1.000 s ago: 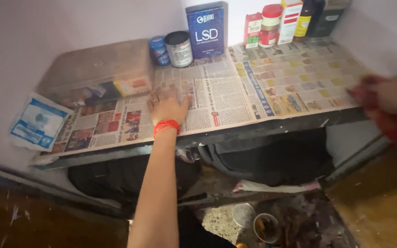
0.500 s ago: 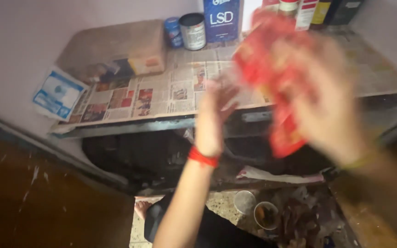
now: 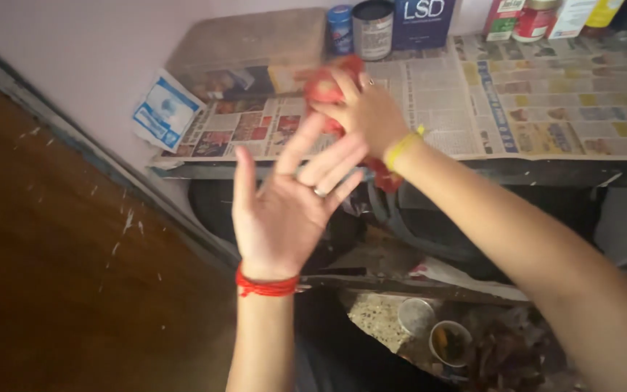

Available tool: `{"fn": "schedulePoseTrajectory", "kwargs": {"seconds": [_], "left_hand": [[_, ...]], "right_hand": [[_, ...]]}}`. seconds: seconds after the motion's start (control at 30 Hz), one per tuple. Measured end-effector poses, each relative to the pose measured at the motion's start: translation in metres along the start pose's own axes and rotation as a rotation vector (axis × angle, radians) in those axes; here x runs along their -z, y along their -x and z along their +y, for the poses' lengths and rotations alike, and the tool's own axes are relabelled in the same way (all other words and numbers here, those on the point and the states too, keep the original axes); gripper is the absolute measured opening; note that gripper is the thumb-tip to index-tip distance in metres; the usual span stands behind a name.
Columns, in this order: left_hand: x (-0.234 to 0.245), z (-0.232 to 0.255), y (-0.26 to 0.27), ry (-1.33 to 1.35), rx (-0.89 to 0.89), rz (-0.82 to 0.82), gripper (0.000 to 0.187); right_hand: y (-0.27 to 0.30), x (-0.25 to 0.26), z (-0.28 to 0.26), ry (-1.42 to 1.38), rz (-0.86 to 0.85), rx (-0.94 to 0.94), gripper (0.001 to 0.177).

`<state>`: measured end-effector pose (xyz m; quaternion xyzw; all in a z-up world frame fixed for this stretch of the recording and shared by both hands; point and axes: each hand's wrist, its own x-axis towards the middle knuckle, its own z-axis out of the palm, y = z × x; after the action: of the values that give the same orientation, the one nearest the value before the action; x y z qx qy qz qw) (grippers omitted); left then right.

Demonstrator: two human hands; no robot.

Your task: The person clears medicine bottles and boxes from a shelf, wipes the newspaper-lined surface with a red cloth, and then sorts small items into a cup on the floor.

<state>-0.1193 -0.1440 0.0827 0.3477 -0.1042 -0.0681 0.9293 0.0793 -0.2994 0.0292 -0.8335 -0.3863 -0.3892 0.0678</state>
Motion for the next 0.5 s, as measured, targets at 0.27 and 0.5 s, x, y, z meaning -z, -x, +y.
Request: {"fn": "schedulePoseTrajectory", "kwargs": {"seconds": [0.27,0.5], "left_hand": [[0.081,-0.019,-0.050,-0.902,-0.411,0.063,0.055],[0.074,-0.069,-0.093,-1.646,-0.445,0.351,0.047]], "right_hand": [[0.091,0.035,0.061,0.122,-0.456,-0.318,0.036],[0.275,0.102,0.229,-0.616,-0.468,-1.334,0.027]]}}
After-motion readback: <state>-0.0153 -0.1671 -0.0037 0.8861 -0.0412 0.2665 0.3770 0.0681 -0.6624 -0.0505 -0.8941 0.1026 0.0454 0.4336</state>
